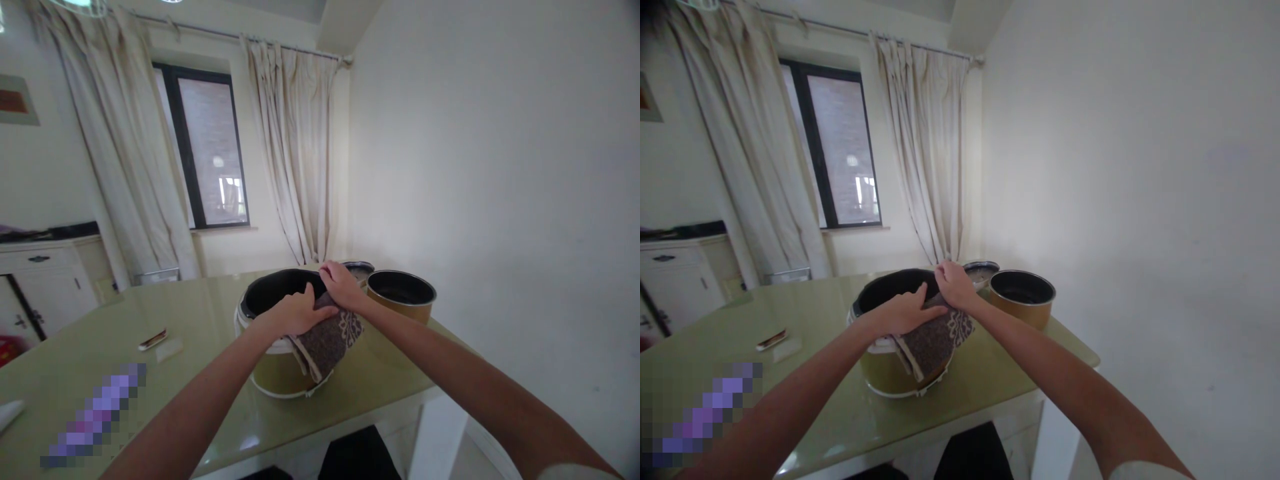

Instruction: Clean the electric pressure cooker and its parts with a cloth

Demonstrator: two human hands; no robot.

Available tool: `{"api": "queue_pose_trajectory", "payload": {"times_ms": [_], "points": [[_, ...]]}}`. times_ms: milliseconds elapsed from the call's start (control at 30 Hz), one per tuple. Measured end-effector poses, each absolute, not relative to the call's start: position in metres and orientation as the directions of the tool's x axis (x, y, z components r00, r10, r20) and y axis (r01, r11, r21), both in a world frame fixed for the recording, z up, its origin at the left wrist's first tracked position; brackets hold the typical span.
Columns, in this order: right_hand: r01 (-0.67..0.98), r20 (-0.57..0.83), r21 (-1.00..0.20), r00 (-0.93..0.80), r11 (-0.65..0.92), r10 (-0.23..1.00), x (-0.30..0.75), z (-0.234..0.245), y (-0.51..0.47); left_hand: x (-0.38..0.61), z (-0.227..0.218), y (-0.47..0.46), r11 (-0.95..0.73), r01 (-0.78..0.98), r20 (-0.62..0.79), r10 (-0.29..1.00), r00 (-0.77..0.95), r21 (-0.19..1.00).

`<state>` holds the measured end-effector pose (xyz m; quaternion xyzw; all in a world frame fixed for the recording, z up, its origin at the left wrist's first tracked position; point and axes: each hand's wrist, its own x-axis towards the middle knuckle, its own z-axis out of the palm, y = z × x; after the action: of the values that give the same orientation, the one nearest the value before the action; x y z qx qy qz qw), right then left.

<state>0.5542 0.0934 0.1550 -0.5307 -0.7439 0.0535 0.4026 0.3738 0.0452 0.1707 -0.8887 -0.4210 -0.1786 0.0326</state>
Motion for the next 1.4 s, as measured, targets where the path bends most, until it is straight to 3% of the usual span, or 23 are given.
{"api": "queue_pose_trajectory", "payload": {"times_ms": [100, 167, 300, 500, 667, 900, 1000, 1100, 1200, 1267, 1400], "points": [[0.677, 0.490, -0.564, -0.185, 0.472, 0.852, 0.572, 0.143, 0.097, 0.367, 0.183, 0.047, -0.690, 0.721, 0.039, 0.724, 0.689, 0.067], [0.650, 0.503, -0.547, -0.248, 0.527, 0.828, 0.578, 0.137, 0.097, 0.355, 0.192, 0.051, -0.744, 0.658, 0.030, 0.665, 0.746, 0.115], [0.666, 0.557, -0.468, -0.288, 0.581, 0.779, 0.577, 0.129, 0.095, 0.311, 0.201, 0.064, -0.728, 0.577, -0.002, 0.620, 0.785, 0.370], [0.744, 0.593, -0.411, -0.221, 0.527, 0.775, 0.572, 0.131, 0.089, 0.246, 0.214, 0.074, -0.452, 0.614, -0.233, 0.649, 0.724, 0.647], [0.811, 0.625, -0.321, -0.207, 0.490, 0.752, 0.563, 0.141, 0.062, 0.227, 0.232, 0.080, -0.484, 0.631, -0.228, 0.655, 0.721, 0.606], [0.671, 0.730, -0.102, -0.451, 0.734, 0.514, 0.530, 0.143, -0.005, 0.205, 0.248, 0.091, -0.502, 0.586, -0.125, 0.683, 0.720, 0.636], [0.638, 0.693, -0.065, -0.524, 0.767, 0.495, 0.515, 0.142, -0.021, 0.211, 0.240, 0.080, -0.581, 0.607, -0.190, 0.619, 0.762, 0.542], [0.624, 0.674, -0.022, -0.568, 0.781, 0.472, 0.498, 0.138, -0.030, 0.235, 0.221, 0.063, -0.732, 0.627, -0.161, 0.607, 0.778, 0.266], [0.671, 0.683, 0.096, -0.582, 0.735, 0.442, 0.482, 0.129, -0.030, 0.258, 0.199, 0.055, -0.787, 0.617, -0.077, 0.615, 0.785, -0.005], [0.704, 0.688, 0.186, -0.592, 0.686, 0.420, 0.476, 0.123, -0.025, 0.262, 0.188, 0.059, -0.794, 0.605, -0.047, 0.607, 0.793, -0.059], [0.667, 0.682, 0.317, -0.655, 0.674, 0.326, 0.477, 0.119, -0.013, 0.240, 0.173, 0.081, -0.825, 0.564, 0.088, 0.560, 0.824, -0.036]]}}
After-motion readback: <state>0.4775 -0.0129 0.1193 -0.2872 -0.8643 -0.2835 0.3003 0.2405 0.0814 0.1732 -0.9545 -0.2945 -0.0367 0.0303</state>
